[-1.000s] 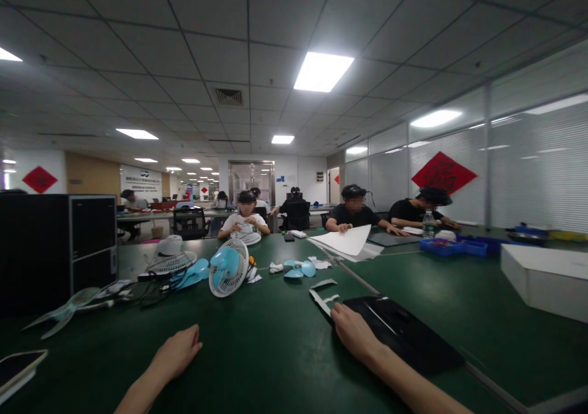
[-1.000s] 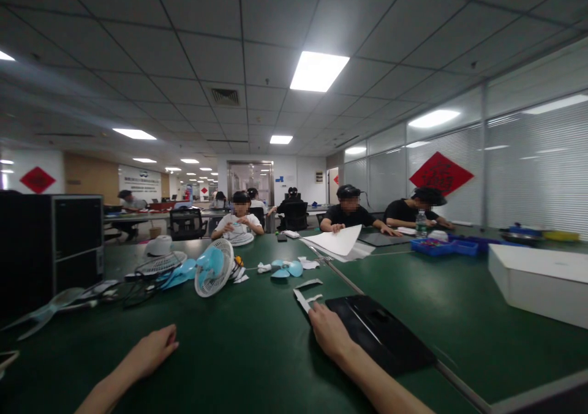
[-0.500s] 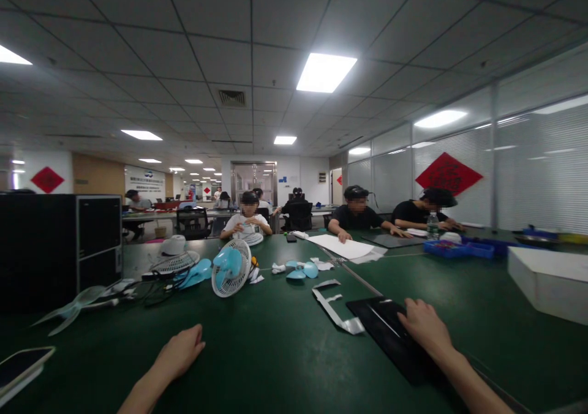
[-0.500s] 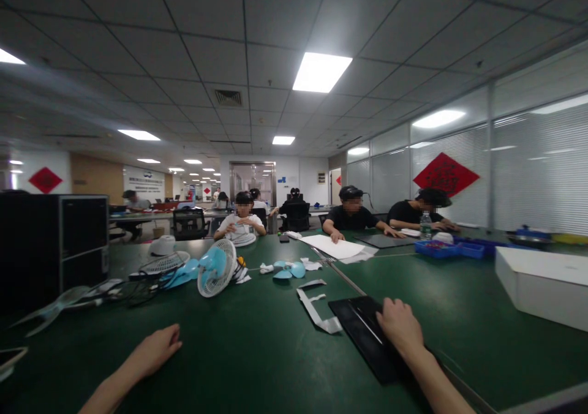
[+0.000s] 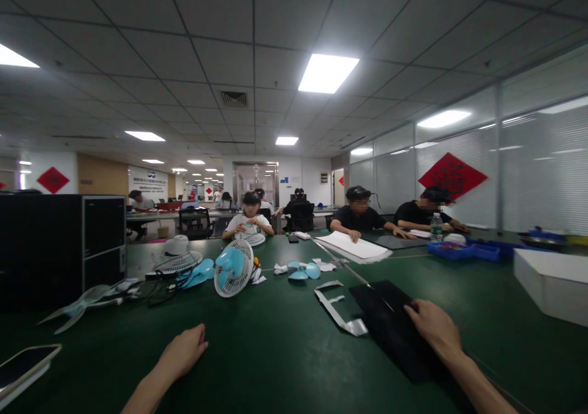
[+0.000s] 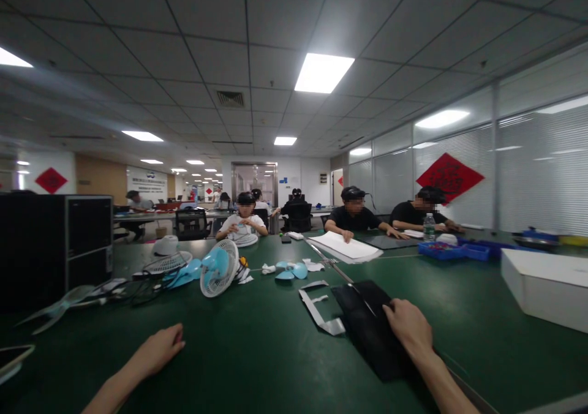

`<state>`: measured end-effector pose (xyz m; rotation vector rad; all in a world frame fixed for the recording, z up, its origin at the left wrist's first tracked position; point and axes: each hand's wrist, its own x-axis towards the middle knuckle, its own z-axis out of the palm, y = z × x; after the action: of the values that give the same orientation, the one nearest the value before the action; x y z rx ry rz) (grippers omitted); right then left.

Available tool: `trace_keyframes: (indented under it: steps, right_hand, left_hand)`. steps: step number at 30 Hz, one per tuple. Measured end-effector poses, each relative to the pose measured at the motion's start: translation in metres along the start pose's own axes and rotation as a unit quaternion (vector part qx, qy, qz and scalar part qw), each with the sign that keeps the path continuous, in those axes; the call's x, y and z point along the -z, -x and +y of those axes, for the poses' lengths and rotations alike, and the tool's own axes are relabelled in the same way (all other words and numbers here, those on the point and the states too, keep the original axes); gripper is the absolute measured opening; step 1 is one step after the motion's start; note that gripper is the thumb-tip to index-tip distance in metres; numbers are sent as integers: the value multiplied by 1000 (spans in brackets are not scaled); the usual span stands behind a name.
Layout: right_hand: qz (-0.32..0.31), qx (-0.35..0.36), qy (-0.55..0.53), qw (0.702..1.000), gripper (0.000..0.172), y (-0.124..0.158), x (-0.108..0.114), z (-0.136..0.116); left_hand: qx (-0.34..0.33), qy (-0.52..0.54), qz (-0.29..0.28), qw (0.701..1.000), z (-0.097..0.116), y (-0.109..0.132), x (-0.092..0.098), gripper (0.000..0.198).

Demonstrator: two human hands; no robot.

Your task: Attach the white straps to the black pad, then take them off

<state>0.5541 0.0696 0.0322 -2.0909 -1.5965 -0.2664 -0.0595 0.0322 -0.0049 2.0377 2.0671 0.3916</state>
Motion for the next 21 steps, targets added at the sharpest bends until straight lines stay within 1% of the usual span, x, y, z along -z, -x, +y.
trace_keyframes:
  steps: [2, 3, 5, 8, 12, 14, 17, 19, 21]
  right_hand:
    - [45, 19, -34, 998, 40, 0, 3, -7]
    - [56, 29, -60, 996, 41, 1, 4, -13]
    - [52, 57, -117, 990, 40, 5, 8, -33]
    - [6, 147, -185, 972, 37, 18, 11, -75]
    - [-50, 287, -206, 934, 31, 43, 7, -143]
    - [-85, 335, -194, 918, 26, 55, 1, -175]
    - [-126, 409, -196, 882, 24, 72, -9, -219]
    - [-152, 446, -196, 860, 24, 80, -14, -243]
    - [-171, 469, -192, 845, 26, 86, -17, -262]
  left_hand:
    - [2, 5, 0, 1000, 2, 1, 1, 13]
    - [4, 7, 0, 1000, 2, 1, 1, 14]
    - [5, 10, -1, 1000, 3, 2, 1, 14]
    - [6, 10, -3, 1000, 3, 2, 2, 14]
    - [6, 2, -5, 1000, 5, 3, 3, 13]
    - [4, -6, 2, 1000, 5, 3, 3, 12]
    - [5, -16, 10, 1000, 6, 3, 3, 11]
    - [6, -19, 12, 1000, 5, 3, 3, 11]
    - [4, -21, 18, 1000, 6, 3, 3, 11]
